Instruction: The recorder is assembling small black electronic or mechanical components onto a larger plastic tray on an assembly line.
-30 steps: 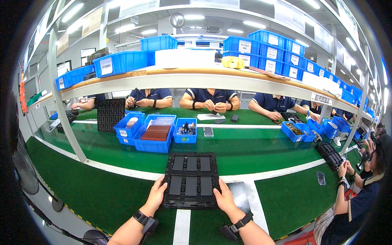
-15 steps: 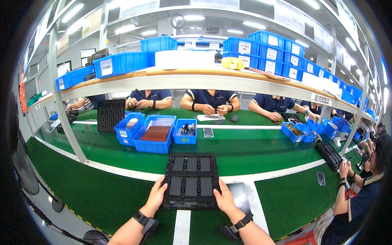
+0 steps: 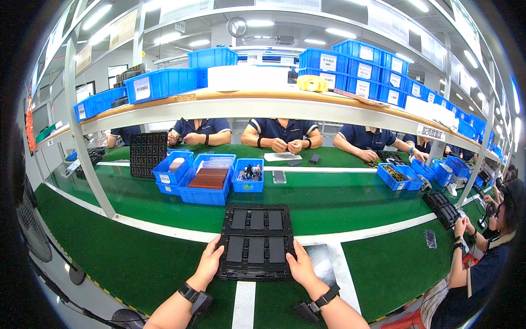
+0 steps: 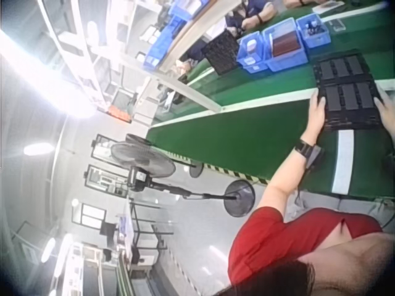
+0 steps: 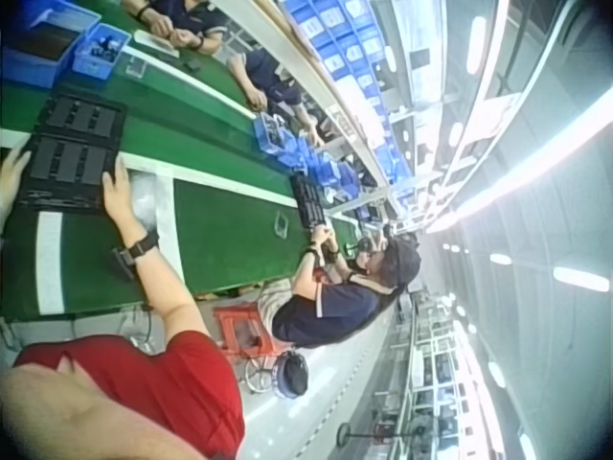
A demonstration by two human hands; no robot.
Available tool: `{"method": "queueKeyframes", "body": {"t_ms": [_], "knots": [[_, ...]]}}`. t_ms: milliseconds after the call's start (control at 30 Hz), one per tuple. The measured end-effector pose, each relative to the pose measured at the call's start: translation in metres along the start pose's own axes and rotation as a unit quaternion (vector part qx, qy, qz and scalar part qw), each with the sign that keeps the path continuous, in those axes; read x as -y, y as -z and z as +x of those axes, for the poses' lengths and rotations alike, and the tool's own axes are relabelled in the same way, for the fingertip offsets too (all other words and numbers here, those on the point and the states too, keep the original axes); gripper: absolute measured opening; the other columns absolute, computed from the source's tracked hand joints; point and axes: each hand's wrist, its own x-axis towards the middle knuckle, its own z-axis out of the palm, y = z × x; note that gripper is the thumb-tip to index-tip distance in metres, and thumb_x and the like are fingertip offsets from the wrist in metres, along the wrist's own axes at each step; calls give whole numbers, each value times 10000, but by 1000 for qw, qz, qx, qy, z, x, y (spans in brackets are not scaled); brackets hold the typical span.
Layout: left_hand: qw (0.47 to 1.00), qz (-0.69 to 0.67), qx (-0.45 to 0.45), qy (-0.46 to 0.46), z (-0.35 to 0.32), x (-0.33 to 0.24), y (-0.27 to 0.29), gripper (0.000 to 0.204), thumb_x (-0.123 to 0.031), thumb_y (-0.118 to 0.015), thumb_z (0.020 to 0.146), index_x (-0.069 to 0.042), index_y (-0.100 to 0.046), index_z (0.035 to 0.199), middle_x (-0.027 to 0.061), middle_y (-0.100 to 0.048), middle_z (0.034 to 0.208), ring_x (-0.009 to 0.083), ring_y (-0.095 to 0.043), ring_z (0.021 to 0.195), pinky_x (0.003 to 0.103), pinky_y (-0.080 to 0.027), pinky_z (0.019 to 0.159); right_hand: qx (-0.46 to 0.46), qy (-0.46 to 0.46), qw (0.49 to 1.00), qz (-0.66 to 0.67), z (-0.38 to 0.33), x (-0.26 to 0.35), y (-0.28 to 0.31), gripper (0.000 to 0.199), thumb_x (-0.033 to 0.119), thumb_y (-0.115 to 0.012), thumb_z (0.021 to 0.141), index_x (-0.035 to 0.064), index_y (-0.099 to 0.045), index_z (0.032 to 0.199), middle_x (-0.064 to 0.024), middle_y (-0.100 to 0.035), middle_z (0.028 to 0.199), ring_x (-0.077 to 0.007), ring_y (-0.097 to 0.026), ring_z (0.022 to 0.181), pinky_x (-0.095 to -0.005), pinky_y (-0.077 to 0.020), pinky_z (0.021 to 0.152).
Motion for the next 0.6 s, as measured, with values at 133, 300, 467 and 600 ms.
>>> {"method": "queueKeyframes", "body": {"t_ms": [133, 300, 467, 600], "knots": [[1000, 7, -3, 6, 1, 4, 1, 447, -136, -485, 871, 52, -371, 1261, 173, -395, 1275, 238, -389, 1188, 294, -287, 999, 23, -6, 999, -24, 0, 4, 3, 515, 36, -488, 852, -74, -276, 1308, -189, -314, 1361, -223, -332, 1243, -293, -268, 1014], [1000, 14, -2, 2, 0, -2, 1, 447, -132, -486, 870, 51, -371, 1261, 171, -402, 1269, 234, -390, 1188, 293, -288, 998, 23, -2, 998, -50, -1, 10, 3, 519, 42, -493, 851, -61, -279, 1312, -194, -329, 1352, -225, -330, 1246, -294, -267, 1014], [1000, 19, -6, 9, -1, -5, -1, 450, -135, -490, 868, 52, -371, 1260, 172, -403, 1267, 233, -392, 1186, 291, -285, 1000, 17, 9, 999, -42, -1, 1, 4, 516, 45, -499, 849, -60, -288, 1308, -195, -343, 1342, -226, -342, 1238, -295, -273, 1011], [997, -70, -1, 40, -4, -15, -2, 425, -56, -452, 868, 37, -368, 1274, 151, -421, 1266, 213, -412, 1168, 285, -298, 990, 14, 6, 999, -41, -1, -3, 3, 514, 42, -500, 847, -59, -294, 1306, -192, -353, 1336, -228, -348, 1234, -294, -276, 1008]]}}
